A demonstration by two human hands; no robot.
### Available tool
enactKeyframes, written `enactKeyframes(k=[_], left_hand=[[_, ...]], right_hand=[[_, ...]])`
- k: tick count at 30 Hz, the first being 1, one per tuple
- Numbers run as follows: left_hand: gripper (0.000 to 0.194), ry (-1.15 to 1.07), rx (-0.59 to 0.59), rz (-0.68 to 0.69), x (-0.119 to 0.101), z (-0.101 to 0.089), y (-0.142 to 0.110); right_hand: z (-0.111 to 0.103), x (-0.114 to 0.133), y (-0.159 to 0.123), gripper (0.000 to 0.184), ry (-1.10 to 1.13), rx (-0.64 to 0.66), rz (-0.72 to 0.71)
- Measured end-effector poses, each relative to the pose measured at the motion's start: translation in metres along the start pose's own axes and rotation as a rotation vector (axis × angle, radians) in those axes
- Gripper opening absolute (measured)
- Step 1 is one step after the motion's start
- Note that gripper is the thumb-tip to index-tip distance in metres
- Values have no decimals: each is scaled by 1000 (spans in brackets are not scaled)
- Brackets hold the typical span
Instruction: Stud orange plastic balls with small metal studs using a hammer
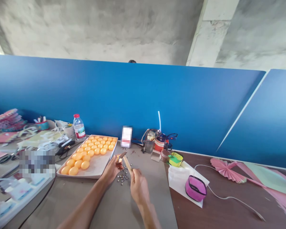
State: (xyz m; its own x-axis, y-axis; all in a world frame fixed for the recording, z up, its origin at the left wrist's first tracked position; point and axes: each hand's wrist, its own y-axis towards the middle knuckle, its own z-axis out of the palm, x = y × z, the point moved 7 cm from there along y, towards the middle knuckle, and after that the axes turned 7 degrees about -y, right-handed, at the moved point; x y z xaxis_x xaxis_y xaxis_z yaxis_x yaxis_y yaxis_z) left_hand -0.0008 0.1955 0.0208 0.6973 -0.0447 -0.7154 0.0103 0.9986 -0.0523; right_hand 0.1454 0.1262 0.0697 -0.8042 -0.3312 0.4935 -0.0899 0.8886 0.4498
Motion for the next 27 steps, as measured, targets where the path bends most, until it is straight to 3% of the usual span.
enactKeyframes(k=[3,9,13,19,23,27], left_hand=[[40,64,29,11,0,3,-2],[39,97,9,28,0,2,-3],[42,73,-4,41,1,0,0],[47,102,-14,50,4,-2,2],[52,44,-31,43,5,-4,3],[55,97,-23,49,7,-7,4]], right_hand=[[2,2,-2,25,-8,34,-21],[-8,3,-3,26,11,-22,-7],[-2,4,-5,27,-61,32,-20],[-8,6,-5,27,-50,-37,-25],[-4,6,-5,26,-118,16,-18],[-10,6,-5,27,-64,-48,-42]])
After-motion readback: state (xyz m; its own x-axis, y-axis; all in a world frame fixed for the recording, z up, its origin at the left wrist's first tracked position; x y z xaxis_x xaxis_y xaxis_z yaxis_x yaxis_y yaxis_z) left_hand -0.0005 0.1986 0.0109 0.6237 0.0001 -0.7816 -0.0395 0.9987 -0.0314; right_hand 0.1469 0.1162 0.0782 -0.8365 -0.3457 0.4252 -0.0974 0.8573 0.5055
